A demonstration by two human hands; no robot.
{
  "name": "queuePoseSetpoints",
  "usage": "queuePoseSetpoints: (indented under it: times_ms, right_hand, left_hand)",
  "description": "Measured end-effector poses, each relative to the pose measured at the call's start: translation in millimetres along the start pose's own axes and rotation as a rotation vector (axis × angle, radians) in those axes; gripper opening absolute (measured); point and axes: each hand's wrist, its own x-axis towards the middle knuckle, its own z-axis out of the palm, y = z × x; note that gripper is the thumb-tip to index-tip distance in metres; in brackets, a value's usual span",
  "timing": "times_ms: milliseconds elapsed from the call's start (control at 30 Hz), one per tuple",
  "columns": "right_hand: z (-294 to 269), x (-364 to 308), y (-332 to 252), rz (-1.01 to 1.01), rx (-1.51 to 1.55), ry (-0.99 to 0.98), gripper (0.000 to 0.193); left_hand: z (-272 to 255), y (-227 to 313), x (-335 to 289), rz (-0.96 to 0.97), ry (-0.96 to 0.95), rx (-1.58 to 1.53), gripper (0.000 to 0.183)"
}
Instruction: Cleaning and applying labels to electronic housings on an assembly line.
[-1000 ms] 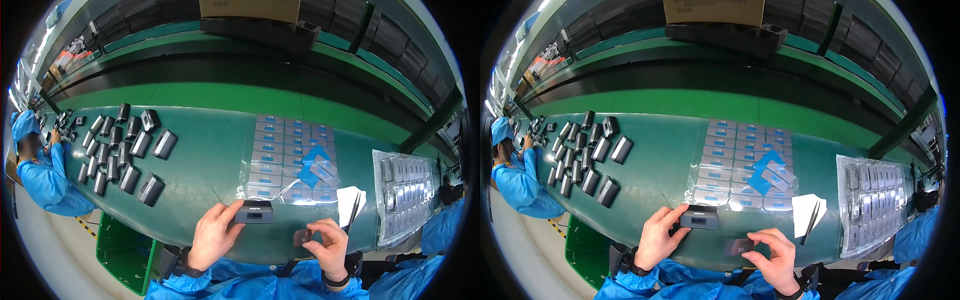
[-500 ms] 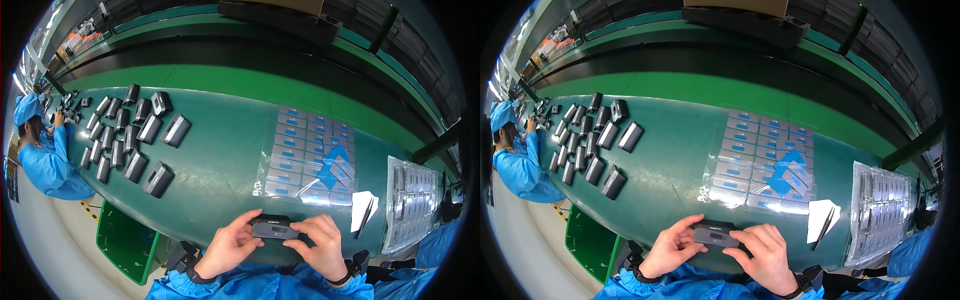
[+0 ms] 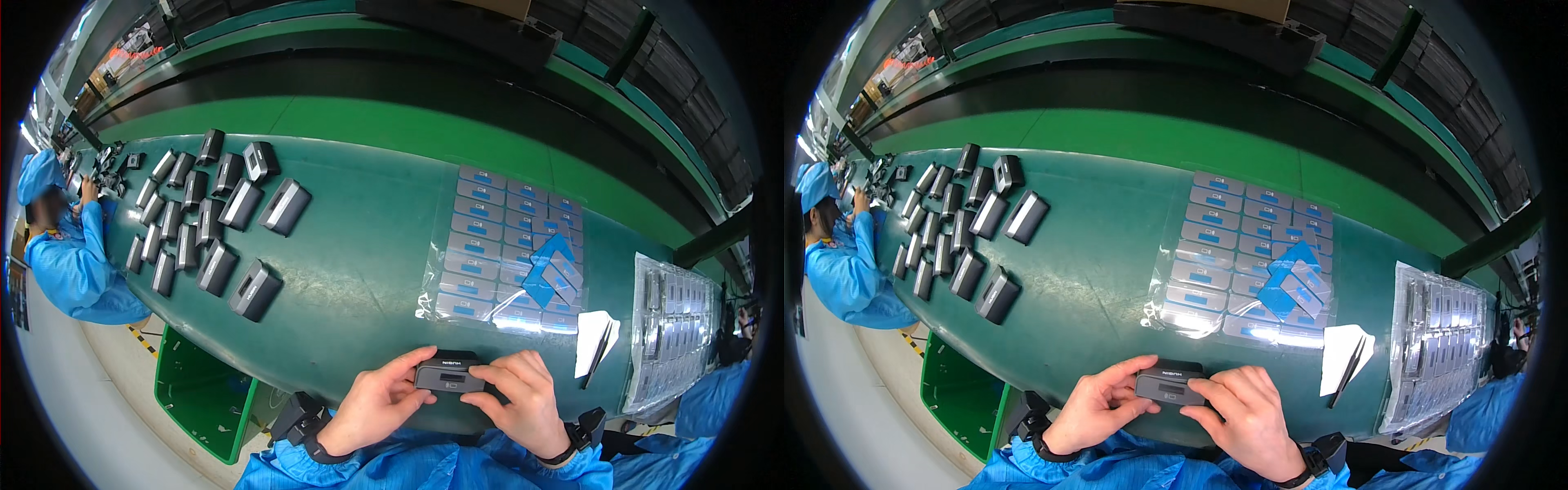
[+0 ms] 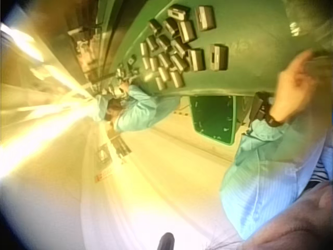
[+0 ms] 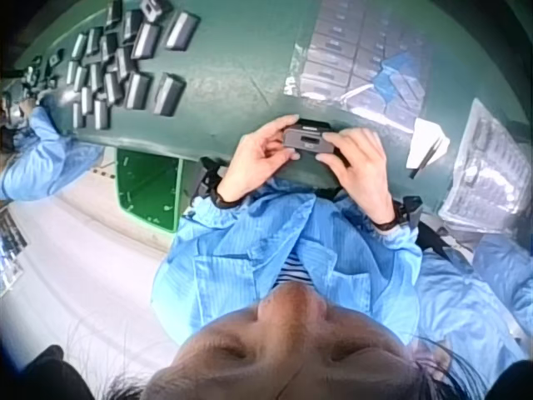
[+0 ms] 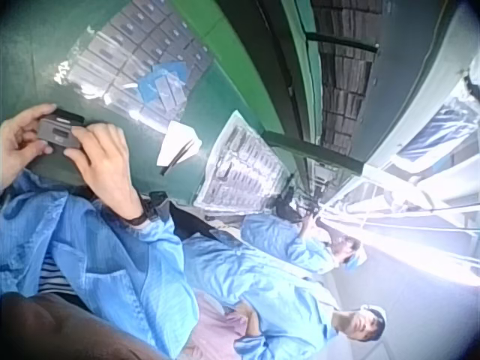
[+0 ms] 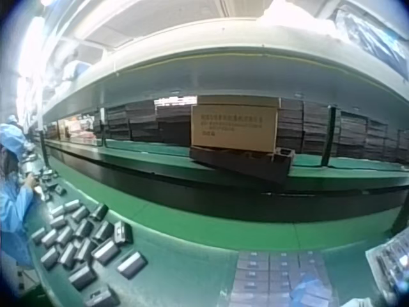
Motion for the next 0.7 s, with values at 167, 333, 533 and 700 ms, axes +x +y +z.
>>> queuePoseSetpoints:
  times_ms: [167, 333, 533, 700]
  right_hand:
    - [-0.4, 1.3, 0.1, -0.038, -0.018, -0.033, 0.034]
    - [-1.6, 2.0, 0.1, -0.03, -0.023, -0.031, 0.036]
    - [2.6, 3.8, 3.9, -0.054, 0.004, -0.047, 0.039]
    - [-1.8, -5.2, 0.4, 0.261, 0.321, 0.018, 0.036]
  left_hand:
    - [0.0, 1.3, -0.9, 0.004, 0.0, -0.003, 0.055]
    - [-1.9, -0.2, -0.7, 0.011, -0.058, -0.168, 0.048]
    - [-7.1, 3.0, -3.5, -0.062, -0.025, -0.255, 0.035]
    - [1.4, 9.1, -0.5, -0.041, 0.073, -0.346, 0.033]
